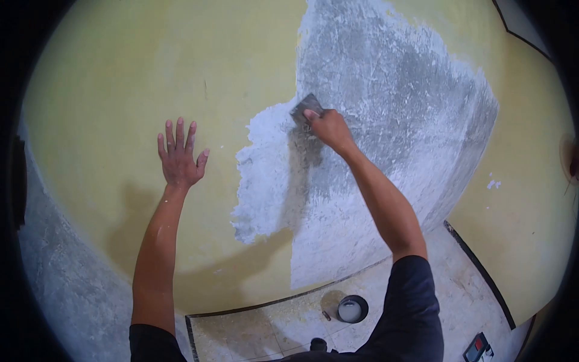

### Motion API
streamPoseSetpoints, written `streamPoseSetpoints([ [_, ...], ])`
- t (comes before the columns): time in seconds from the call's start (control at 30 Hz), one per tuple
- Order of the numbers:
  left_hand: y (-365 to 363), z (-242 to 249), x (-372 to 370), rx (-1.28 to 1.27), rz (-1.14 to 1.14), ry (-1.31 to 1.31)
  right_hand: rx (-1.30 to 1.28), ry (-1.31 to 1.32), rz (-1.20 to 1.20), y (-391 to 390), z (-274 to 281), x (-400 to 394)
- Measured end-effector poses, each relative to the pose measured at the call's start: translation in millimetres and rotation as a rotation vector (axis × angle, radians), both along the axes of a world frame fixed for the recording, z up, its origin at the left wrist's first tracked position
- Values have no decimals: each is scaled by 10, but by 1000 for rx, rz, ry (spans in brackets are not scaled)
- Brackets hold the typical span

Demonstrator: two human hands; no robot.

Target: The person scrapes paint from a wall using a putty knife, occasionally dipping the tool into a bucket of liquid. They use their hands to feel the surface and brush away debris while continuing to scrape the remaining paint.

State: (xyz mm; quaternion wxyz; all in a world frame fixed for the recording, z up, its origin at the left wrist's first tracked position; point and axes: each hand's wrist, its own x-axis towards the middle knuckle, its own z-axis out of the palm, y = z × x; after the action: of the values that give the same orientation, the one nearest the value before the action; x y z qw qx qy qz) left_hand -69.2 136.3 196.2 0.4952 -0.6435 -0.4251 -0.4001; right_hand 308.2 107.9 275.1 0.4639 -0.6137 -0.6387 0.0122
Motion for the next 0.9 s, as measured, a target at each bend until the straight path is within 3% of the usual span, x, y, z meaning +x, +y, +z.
streamPoseSetpoints([
  [0.1, -10, 6, -1, -6, 1, 10, 17, -25, -4, -6, 411, -422],
  [0.33, -19, -18, -36, -22, 4, 37, 80, 23, -2, -41, -258, 60],
  [0.47, -5, -8, -25, -20, 0, 28, -15, 25, -3, -33, 174, -269],
  [0.6, 2, -12, -42, -5, 1, 43, -45, 38, 25, -72, 98, -213],
  [0.67, -21, -29, -36, -18, -4, 37, -47, -6, -71, -95, -129, -12],
  [0.9, -4, -21, -49, -4, -18, 37, -98, -148, -91, -73, 147, 108],
])
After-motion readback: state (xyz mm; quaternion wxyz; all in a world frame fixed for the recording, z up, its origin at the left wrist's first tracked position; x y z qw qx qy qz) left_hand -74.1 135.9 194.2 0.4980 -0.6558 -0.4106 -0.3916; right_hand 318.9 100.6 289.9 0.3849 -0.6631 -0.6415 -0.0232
